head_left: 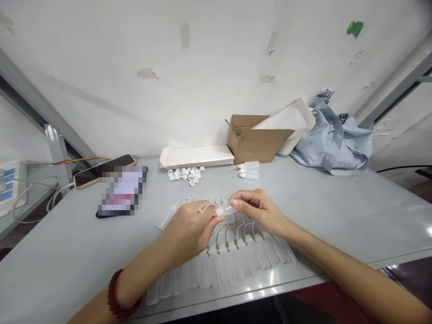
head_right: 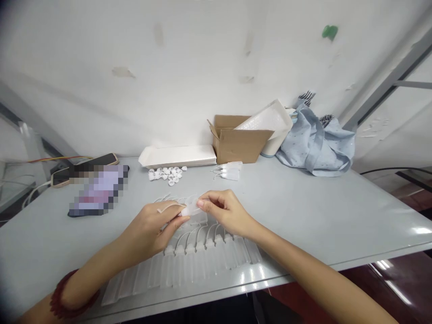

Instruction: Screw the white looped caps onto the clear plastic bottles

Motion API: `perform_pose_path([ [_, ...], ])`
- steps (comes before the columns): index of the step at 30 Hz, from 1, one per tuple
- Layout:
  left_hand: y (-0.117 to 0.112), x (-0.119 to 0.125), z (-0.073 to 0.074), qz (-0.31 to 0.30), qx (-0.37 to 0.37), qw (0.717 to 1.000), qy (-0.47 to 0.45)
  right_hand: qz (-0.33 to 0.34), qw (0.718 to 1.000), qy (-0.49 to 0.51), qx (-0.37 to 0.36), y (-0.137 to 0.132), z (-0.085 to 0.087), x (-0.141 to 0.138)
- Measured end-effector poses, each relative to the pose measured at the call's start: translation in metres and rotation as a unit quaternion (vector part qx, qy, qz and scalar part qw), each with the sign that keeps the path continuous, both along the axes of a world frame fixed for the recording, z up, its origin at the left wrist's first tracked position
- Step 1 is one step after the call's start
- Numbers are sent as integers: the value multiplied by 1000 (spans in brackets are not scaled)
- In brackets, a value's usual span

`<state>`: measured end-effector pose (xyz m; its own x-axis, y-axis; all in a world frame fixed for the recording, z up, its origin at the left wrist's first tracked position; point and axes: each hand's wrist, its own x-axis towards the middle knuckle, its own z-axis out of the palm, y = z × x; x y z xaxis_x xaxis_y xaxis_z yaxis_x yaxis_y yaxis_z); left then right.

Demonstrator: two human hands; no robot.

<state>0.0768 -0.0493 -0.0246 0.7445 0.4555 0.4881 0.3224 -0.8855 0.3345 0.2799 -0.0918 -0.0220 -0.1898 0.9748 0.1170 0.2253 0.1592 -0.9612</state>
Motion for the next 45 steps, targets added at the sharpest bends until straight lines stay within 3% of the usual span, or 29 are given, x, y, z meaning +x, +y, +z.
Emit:
perform_pose_path([
  [3,1,0,-1,8,9,1000,6,-2,1000,6,-4,1,-1,0],
  [6,1,0,8,28,-121,992,7,1,1000,18,10,2,-1,0],
  [9,-1,1,20,38,-283,958,18,-1,999,28,25,2,-2,2],
  [13,-2,0,26,27,-358,933,13,-1,997,52,53,3,-2,3],
  [22,-3,0,25,6,-303,953,10,-11,998,13,53,2,-4,2],
  [32,0,-2,18,-19,-137,990,4,-21,998,-15,57,0,-1,-2],
  [41,3,-3,8,-14,27,999,19,-23,999,5,23,1,-2,-3],
  [45,5,-3,4,0,50,998,48,-18,1000,-1,-5,3,-2,-2],
])
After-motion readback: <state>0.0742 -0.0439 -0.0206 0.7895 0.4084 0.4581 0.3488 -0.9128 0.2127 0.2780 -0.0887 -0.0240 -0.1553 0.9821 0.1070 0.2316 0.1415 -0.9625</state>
